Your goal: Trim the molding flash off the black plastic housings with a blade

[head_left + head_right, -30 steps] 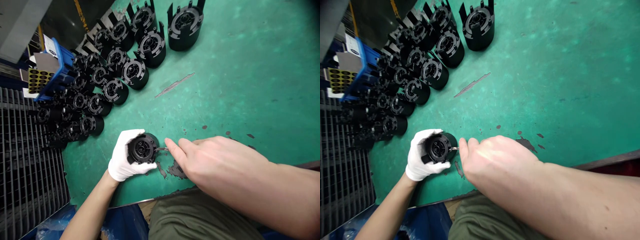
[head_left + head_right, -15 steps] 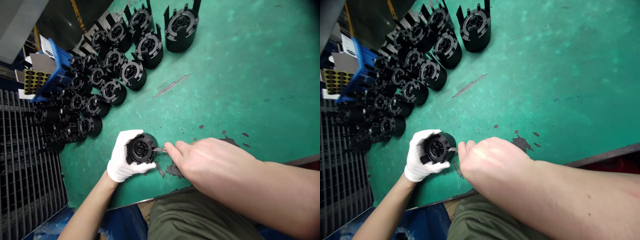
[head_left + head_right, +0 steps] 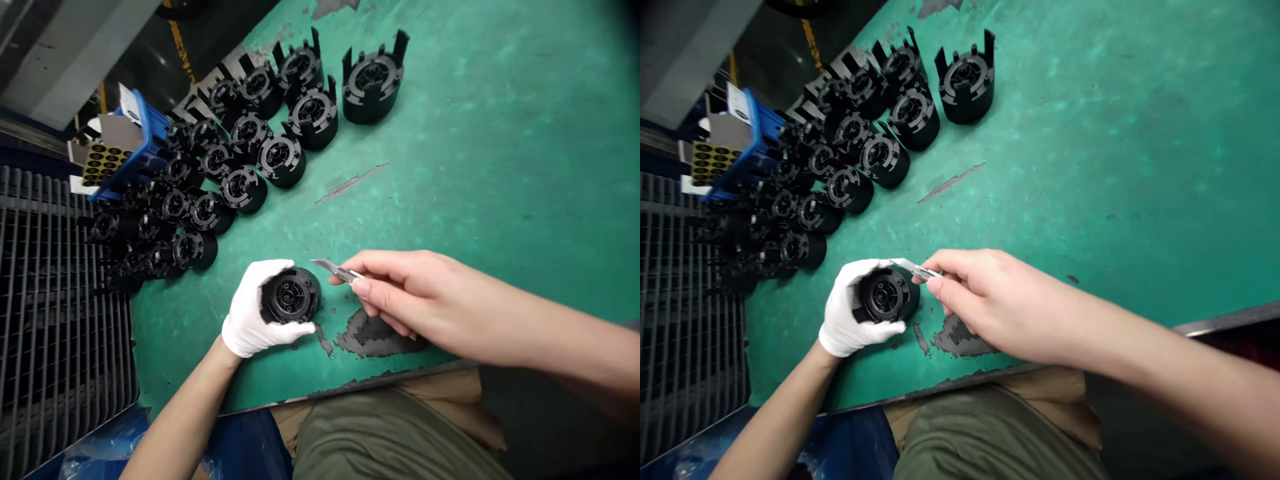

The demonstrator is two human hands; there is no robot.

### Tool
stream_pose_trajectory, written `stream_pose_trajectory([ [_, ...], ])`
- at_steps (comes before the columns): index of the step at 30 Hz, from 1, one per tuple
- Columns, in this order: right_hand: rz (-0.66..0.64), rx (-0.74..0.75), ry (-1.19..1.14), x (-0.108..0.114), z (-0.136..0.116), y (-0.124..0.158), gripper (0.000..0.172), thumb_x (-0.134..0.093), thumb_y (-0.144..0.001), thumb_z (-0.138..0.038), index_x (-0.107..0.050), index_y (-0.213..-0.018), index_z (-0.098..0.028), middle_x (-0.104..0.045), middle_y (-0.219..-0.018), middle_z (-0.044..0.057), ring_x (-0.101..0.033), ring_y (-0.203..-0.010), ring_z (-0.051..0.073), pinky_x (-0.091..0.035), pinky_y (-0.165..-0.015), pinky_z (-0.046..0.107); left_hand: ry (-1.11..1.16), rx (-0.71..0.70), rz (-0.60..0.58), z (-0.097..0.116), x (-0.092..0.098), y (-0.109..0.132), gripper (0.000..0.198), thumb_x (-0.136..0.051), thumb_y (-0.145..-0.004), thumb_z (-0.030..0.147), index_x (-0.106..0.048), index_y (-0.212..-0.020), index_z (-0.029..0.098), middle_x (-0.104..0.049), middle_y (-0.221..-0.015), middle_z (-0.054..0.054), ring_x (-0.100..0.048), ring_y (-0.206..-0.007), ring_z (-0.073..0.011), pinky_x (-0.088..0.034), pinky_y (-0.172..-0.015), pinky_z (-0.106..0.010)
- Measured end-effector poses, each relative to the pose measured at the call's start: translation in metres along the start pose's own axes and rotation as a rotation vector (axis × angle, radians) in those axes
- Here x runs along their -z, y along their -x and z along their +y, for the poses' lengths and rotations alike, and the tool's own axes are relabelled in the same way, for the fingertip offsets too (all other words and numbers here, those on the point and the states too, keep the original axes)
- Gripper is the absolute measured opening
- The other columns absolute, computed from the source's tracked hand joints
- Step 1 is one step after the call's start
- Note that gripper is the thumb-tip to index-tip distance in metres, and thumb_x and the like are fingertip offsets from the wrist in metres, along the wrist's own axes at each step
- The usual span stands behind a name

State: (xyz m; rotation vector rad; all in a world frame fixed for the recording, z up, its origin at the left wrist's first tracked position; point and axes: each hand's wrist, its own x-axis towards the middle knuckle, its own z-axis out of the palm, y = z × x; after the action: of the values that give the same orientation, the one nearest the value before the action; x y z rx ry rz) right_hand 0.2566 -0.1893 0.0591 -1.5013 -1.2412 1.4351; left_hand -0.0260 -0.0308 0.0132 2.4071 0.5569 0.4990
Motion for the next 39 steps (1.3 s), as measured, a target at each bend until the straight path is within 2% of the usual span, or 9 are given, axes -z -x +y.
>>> stream_pose_trajectory([
  [7, 0.221, 0.194, 0.097, -0.054, 0.003, -0.002, 0.032, -0.047, -0.116, -0.035, -0.073, -0.13, -0.024, -0.079, -0.116, 0.008, -0.075, -0.1, 0.02, -0.061, -0.085, 0.031, 0.238, 0.118, 0.365, 0.012, -0.023, 0.01, 0.1, -0.084, -0.082, 0.083, -0.041, -0.156, 0.031, -0.063, -0.14, -0.016, -0.075, -0.127, -0.0338, -0.065, -0.108, -0.056],
  [12, 0.246, 0.234, 0.097, -0.071, -0.001, -0.007, 0.027, -0.048, -0.115, -0.036, -0.072, -0.112, -0.023, -0.077, -0.104, 0.006, -0.072, -0.09, 0.018, -0.059, -0.08, 0.029, -0.07, 0.075, 0.155, 0.028, -0.018, 0.023, 0.092, -0.097, -0.08, 0.059, -0.052, -0.153, 0.028, -0.063, -0.14, -0.016, -0.068, -0.133, -0.0399, -0.061, -0.112, -0.062],
  [16, 0.227, 0.156, 0.12, -0.066, 0.004, -0.007, 0.03, -0.052, -0.115, -0.047, -0.069, -0.104, -0.024, -0.071, -0.094, 0.002, -0.064, -0.081, 0.017, -0.055, -0.076, 0.028, 0.135, 0.118, 0.053, 0.028, -0.006, 0.023, 0.114, -0.102, -0.069, 0.067, -0.046, -0.16, 0.029, -0.06, -0.151, -0.019, -0.07, -0.133, -0.0411, -0.069, -0.102, -0.056],
  [20, 0.135, 0.064, 0.062, -0.06, 0.011, -0.006, 0.039, -0.053, -0.113, -0.058, -0.068, -0.1, -0.023, -0.062, -0.083, -0.001, -0.055, -0.072, 0.015, -0.049, -0.064, 0.026, 0.204, 0.146, -0.027, 0.02, 0.0, 0.014, 0.138, -0.109, -0.049, 0.069, -0.046, -0.166, 0.031, -0.054, -0.166, -0.021, -0.057, -0.153, -0.0495, -0.054, -0.125, -0.069],
  [24, 0.154, 0.046, 0.141, -0.06, 0.013, -0.008, 0.039, -0.053, -0.114, -0.055, -0.073, -0.115, -0.021, -0.069, -0.09, 0.002, -0.064, -0.079, 0.017, -0.054, -0.07, 0.027, 0.272, 0.152, -0.05, 0.016, 0.002, 0.01, 0.102, -0.107, -0.064, 0.061, -0.064, -0.151, 0.032, -0.071, -0.144, -0.014, -0.074, -0.131, -0.0398, -0.065, -0.113, -0.059],
  [27, 0.333, 0.231, 0.371, -0.06, 0.016, -0.01, 0.032, -0.057, -0.114, -0.041, -0.074, -0.131, -0.021, -0.073, -0.111, 0.009, -0.072, -0.096, 0.02, -0.059, -0.081, 0.031, 0.248, 0.125, 0.007, 0.02, -0.003, 0.012, 0.069, -0.098, -0.082, 0.055, -0.07, -0.139, 0.027, -0.076, -0.124, -0.011, -0.076, -0.115, -0.0332, -0.067, -0.104, -0.053],
  [30, 0.436, 0.428, 0.585, -0.055, 0.018, -0.007, 0.039, -0.06, -0.111, -0.026, -0.068, -0.149, -0.019, -0.069, -0.106, 0.008, -0.068, -0.087, 0.018, -0.059, -0.08, 0.031, 0.199, 0.078, 0.073, 0.029, -0.015, 0.015, 0.058, -0.086, -0.095, 0.056, -0.067, -0.139, 0.024, -0.076, -0.129, -0.013, -0.074, -0.12, -0.0325, -0.063, -0.108, -0.051],
  [35, 0.27, 0.508, 0.802, -0.037, 0.009, 0.007, 0.051, -0.057, -0.112, -0.017, -0.054, -0.163, -0.014, -0.064, -0.097, 0.004, -0.063, -0.079, 0.015, -0.055, -0.076, 0.027, 0.138, 0.031, 0.135, 0.04, -0.028, 0.015, 0.057, -0.08, -0.1, 0.05, -0.059, -0.144, 0.021, -0.076, -0.134, -0.014, -0.075, -0.121, -0.0319, -0.061, -0.107, -0.048],
  [39, 0.188, 0.521, 0.956, -0.028, 0.001, 0.011, 0.057, -0.056, -0.113, -0.017, -0.047, -0.17, -0.017, -0.063, -0.096, 0.002, -0.06, -0.075, 0.015, -0.052, -0.07, 0.027, 0.106, 0.07, 0.126, 0.043, -0.026, 0.012, 0.043, -0.076, -0.099, 0.058, -0.067, -0.122, 0.022, -0.078, -0.115, -0.012, -0.077, -0.105, -0.0313, -0.062, -0.091, -0.044],
])
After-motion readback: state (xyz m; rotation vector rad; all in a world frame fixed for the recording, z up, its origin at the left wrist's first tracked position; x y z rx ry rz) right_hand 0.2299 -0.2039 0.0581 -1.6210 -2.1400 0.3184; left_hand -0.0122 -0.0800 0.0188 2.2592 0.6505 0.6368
